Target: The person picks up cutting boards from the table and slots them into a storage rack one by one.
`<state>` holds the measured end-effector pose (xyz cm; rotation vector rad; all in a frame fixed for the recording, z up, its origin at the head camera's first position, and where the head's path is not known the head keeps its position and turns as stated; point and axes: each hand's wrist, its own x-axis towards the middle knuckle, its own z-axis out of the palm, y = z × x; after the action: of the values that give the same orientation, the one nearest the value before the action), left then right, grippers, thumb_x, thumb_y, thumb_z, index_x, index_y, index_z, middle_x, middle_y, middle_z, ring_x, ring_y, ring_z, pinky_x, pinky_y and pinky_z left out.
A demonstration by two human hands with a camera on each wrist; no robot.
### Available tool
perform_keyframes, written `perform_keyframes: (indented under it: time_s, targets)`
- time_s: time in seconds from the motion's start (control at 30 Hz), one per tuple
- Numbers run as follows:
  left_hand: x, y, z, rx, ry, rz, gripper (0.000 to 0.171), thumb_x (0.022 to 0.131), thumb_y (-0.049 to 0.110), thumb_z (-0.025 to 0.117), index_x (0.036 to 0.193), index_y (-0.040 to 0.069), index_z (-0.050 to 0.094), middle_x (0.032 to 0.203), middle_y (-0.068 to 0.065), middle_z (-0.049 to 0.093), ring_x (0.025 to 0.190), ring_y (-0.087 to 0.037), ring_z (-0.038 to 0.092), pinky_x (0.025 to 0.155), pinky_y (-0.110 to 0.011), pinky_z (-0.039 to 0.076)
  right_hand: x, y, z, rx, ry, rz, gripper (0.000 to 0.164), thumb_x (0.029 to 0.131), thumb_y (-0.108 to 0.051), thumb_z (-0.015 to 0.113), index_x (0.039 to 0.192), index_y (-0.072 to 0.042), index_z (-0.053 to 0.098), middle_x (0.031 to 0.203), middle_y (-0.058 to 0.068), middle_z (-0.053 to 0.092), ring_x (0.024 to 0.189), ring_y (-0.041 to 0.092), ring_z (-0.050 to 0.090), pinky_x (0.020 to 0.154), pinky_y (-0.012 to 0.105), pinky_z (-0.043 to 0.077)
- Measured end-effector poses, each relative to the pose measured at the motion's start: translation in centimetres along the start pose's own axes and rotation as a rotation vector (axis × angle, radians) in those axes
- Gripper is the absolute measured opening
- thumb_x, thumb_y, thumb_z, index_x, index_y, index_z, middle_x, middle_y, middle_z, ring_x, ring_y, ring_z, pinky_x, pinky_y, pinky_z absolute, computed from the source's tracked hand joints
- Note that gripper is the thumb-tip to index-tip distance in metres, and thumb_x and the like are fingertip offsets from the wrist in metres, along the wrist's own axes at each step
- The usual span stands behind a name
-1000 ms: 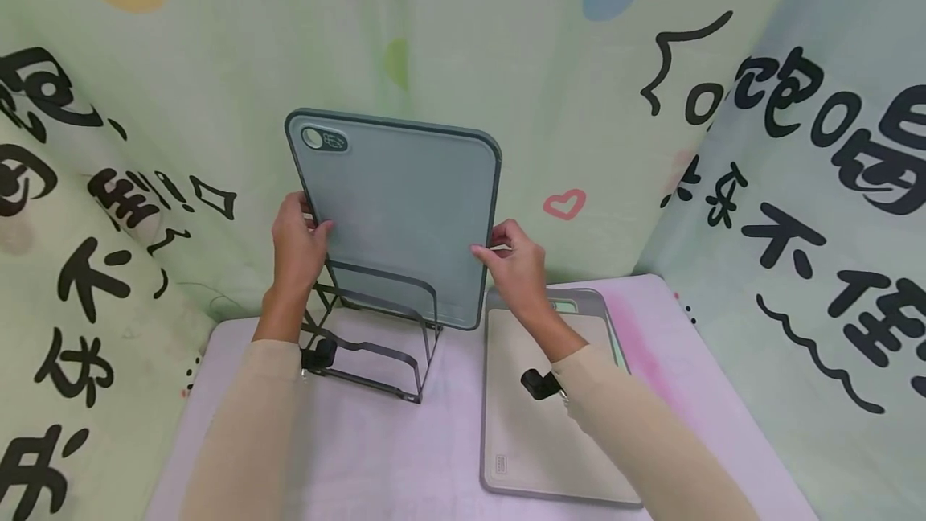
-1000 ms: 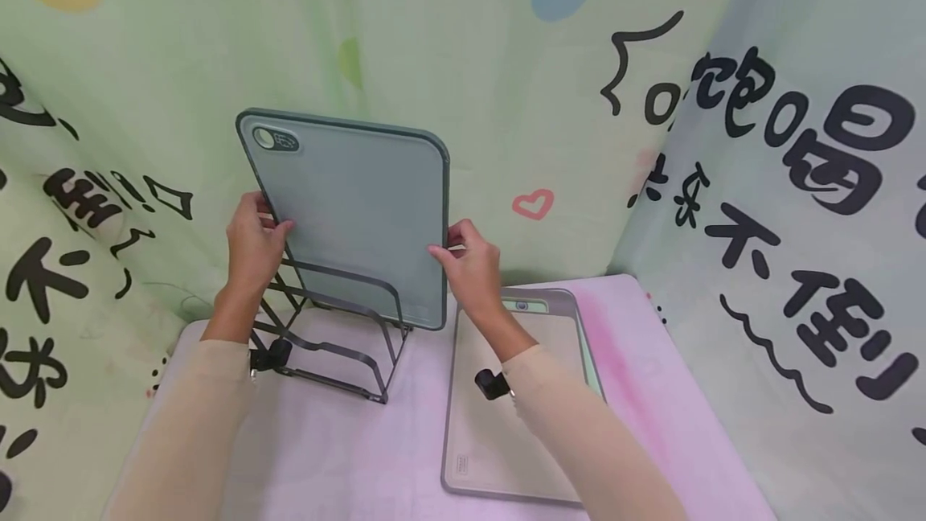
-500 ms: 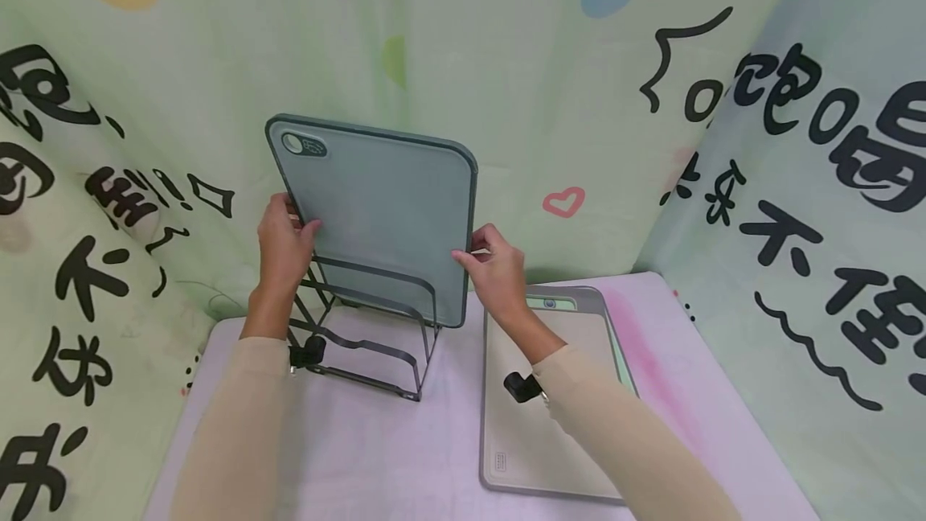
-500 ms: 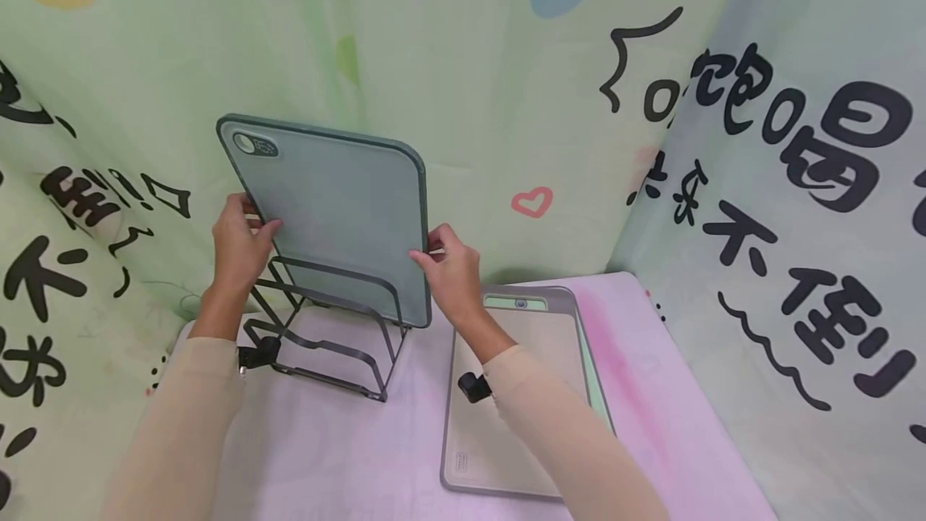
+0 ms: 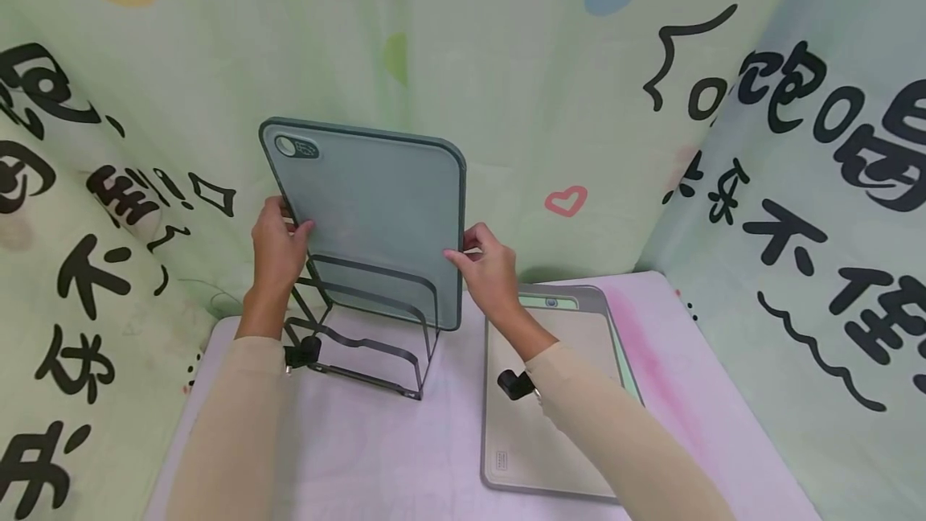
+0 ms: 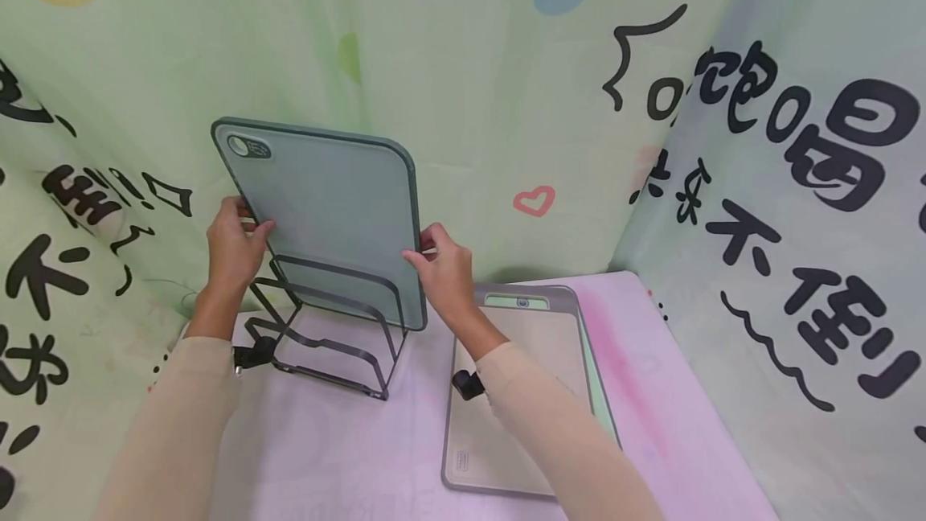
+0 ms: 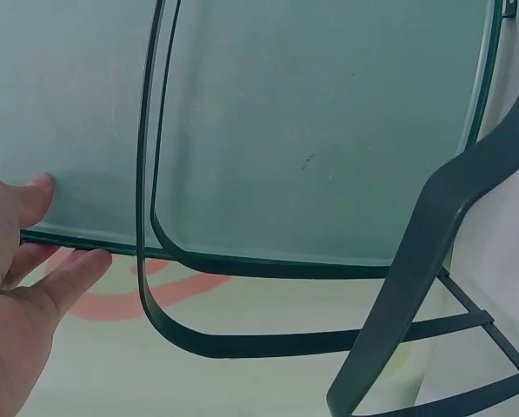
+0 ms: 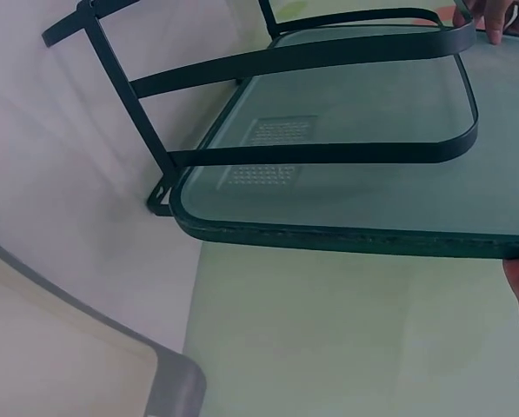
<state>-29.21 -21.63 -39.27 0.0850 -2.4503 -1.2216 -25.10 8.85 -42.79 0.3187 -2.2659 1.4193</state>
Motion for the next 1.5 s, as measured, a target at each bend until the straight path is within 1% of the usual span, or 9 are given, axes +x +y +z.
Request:
perform_keyframes:
  time_s: [0.3,0.43,0.57,0.83,0.93,1.0,1.1,1.2,1.5]
  targets:
    - [0.0,-0.5,-0.1,0.0,-0.007,-0.006,0.048,0.102,0.006,0.063,0.144,-0.007,0.043,0.131,-0.029,0.055,0.117,-0.044,0.062,0.098,-0.055,0.053,0.2,-0.4,0.3,-0.011,-0.033,0.039,0.024,0.093,-0.017,0.078,0.106,-0.006,0.062,0.099,0.013,0.074,0.089,0.028,0.077,0.081,0.041,0.063]
    - [-0.1,-0.9,0.0,0.006,-0.015,-0.022,0.051,0.102,0.006,0.062,0.147,-0.008,0.041,0.132,-0.03,0.054,0.119,-0.045,0.061,0.098,-0.056,0.053,0.5,-0.7,0.5,-0.014,-0.062,0.041,0.024,0.093,-0.017,0.078,0.107,-0.006,0.062,0.099,0.012,0.074,0.092,0.027,0.075,0.083,0.04,0.063]
    - [-0.1,-1.1,-0.1,0.008,-0.021,-0.036,0.053,0.103,0.006,0.061,0.148,-0.008,0.039,0.134,-0.03,0.053,0.12,-0.045,0.061,0.099,-0.057,0.053,0.6,-0.9,0.7,-0.025,-0.063,0.035,0.023,0.093,-0.016,0.078,0.107,-0.007,0.063,0.099,0.011,0.075,0.093,0.026,0.074,0.082,0.04,0.063]
    - [0.0,-1.1,-0.1,0.017,-0.02,-0.015,0.055,0.102,0.006,0.063,0.149,-0.009,0.039,0.136,-0.032,0.051,0.119,-0.047,0.06,0.098,-0.057,0.053,0.6,-1.0,1.0,-0.007,-0.065,0.036,0.023,0.093,-0.016,0.078,0.107,-0.006,0.063,0.098,0.011,0.074,0.093,0.025,0.074,0.082,0.04,0.063]
    - [0.0,-1.1,0.1,0.018,-0.028,0.001,0.058,0.101,0.005,0.064,0.15,-0.01,0.037,0.139,-0.034,0.049,0.121,-0.049,0.058,0.1,-0.057,0.052,0.7,-0.9,1.0,-0.011,-0.065,0.037,0.022,0.093,-0.017,0.078,0.106,-0.007,0.063,0.098,0.011,0.074,0.092,0.025,0.074,0.082,0.04,0.063]
    - [0.0,-1.1,0.2,0.027,-0.03,0.012,0.062,0.1,0.006,0.065,0.152,-0.01,0.035,0.144,-0.034,0.046,0.129,-0.049,0.053,0.107,-0.058,0.047,0.8,-0.9,1.0,-0.021,-0.071,0.039,0.022,0.093,-0.017,0.078,0.106,-0.007,0.064,0.098,0.011,0.074,0.091,0.026,0.075,0.081,0.04,0.063]
    - [0.0,-1.0,0.4,0.04,-0.049,0.015,0.071,0.1,0.009,0.067,0.156,-0.01,0.028,0.153,-0.035,0.039,0.144,-0.048,0.04,0.118,-0.057,0.036,1.1,-0.8,0.9,-0.047,-0.08,0.049,0.021,0.094,-0.018,0.077,0.106,-0.006,0.065,0.1,0.012,0.075,0.09,0.027,0.076,0.08,0.041,0.063]
    - [0.1,-0.8,0.7,0.045,-0.074,0.017,0.078,0.1,0.012,0.067,0.158,-0.01,0.02,0.16,-0.034,0.032,0.152,-0.046,0.029,0.124,-0.056,0.027,1.3,-0.8,0.7,-0.075,-0.093,0.063,0.021,0.094,-0.019,0.077,0.107,-0.006,0.067,0.101,0.013,0.076,0.09,0.028,0.076,0.079,0.041,0.063]
    - [0.0,-0.7,1.0,0.044,-0.111,-0.01,0.085,0.101,0.018,0.067,0.161,-0.007,0.013,0.165,-0.03,0.024,0.156,-0.043,0.023,0.126,-0.055,0.023,1.8,-0.8,-0.1,-0.093,-0.176,0.072,0.021,0.099,-0.017,0.071,0.115,-0.003,0.067,0.108,0.015,0.075,0.094,0.029,0.075,0.083,0.042,0.062]
